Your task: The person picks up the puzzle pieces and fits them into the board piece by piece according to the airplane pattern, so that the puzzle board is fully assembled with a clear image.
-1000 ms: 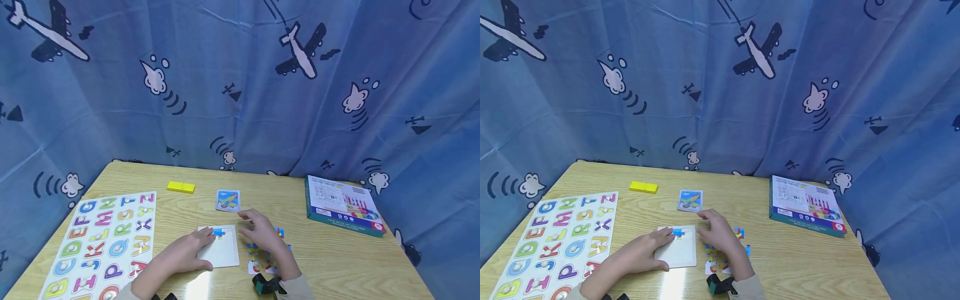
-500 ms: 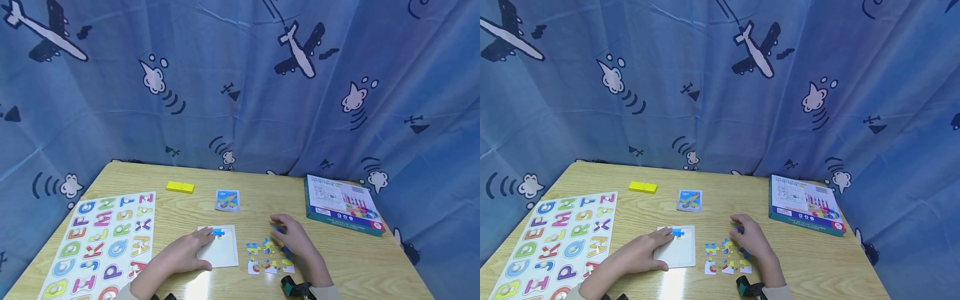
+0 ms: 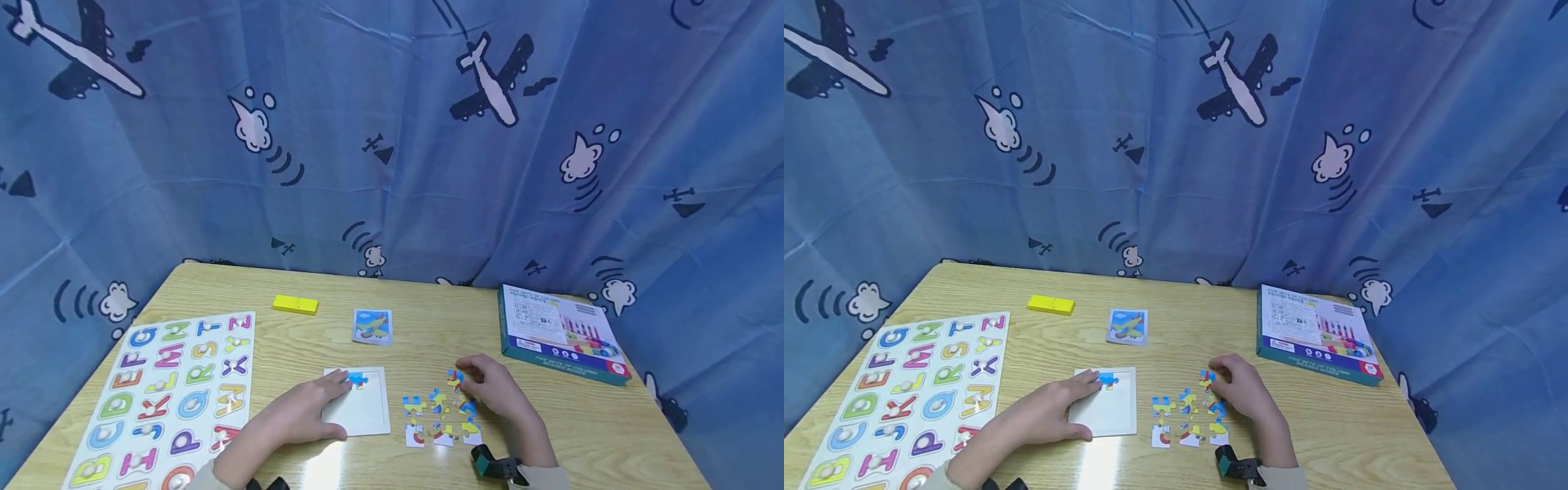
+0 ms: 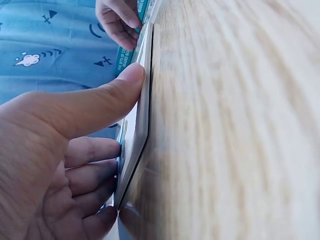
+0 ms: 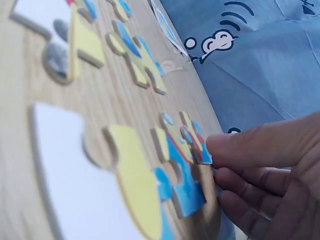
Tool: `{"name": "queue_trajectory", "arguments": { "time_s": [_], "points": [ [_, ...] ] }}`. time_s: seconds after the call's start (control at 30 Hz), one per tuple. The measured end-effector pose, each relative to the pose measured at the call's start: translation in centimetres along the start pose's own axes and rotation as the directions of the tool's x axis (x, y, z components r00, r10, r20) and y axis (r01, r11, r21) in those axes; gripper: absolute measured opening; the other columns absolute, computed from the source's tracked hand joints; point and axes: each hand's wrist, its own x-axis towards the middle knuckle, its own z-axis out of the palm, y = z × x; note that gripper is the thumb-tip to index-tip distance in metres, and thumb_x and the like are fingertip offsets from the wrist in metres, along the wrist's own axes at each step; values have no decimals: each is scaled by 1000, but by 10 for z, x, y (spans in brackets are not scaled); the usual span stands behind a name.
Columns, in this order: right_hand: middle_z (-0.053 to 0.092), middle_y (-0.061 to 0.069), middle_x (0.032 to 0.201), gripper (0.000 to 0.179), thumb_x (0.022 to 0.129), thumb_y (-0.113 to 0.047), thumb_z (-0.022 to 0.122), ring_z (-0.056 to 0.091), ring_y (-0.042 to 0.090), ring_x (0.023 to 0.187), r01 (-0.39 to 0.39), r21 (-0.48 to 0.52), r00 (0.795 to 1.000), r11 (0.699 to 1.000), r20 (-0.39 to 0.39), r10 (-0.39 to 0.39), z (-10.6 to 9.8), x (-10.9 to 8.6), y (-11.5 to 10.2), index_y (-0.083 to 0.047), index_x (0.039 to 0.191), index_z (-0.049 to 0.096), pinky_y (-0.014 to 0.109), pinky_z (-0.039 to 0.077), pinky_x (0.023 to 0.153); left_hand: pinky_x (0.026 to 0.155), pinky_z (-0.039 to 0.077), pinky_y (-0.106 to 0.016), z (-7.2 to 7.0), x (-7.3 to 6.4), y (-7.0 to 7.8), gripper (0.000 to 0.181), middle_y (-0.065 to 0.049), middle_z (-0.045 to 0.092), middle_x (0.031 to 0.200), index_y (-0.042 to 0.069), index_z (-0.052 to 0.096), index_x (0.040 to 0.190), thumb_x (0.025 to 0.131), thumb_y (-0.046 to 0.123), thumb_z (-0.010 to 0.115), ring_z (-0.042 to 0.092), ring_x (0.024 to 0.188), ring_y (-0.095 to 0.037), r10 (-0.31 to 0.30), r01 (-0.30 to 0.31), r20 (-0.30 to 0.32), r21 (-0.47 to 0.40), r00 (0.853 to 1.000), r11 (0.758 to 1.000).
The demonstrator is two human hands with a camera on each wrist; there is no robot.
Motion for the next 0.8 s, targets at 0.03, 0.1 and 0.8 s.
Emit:
{"name": "queue_trajectory", "arguments": {
  "time_s": [0.03,0.1,0.8],
  "points": [
    [62,5,109,32,83,-4,68,57,19,97,2,-2,1000,1000,0,-2,1,1,0,-7,115,66,39,51,87,107,40,-45,0,0,0,77,-11,43,147,7,52,136,74,48,75,41,136,-28,0,0,-1,-1,1000,1000],
    [61,4,107,31,82,-3,69,54,17,93,7,-8,1000,1000,3,-7,3,2,0,-7,113,66,35,49,84,107,40,-45,-1,0,1,77,-11,43,147,7,52,136,75,47,75,41,136,-28,-2,2,-1,-1,1000,1000],
    [58,1,107,29,86,2,63,52,17,97,20,-22,1000,1000,22,-19,6,2,4,-12,111,66,40,48,90,106,41,-46,-1,0,3,77,-10,43,147,8,53,135,74,48,76,41,135,-28,-9,9,4,-5,1000,1000]
  ]
}}
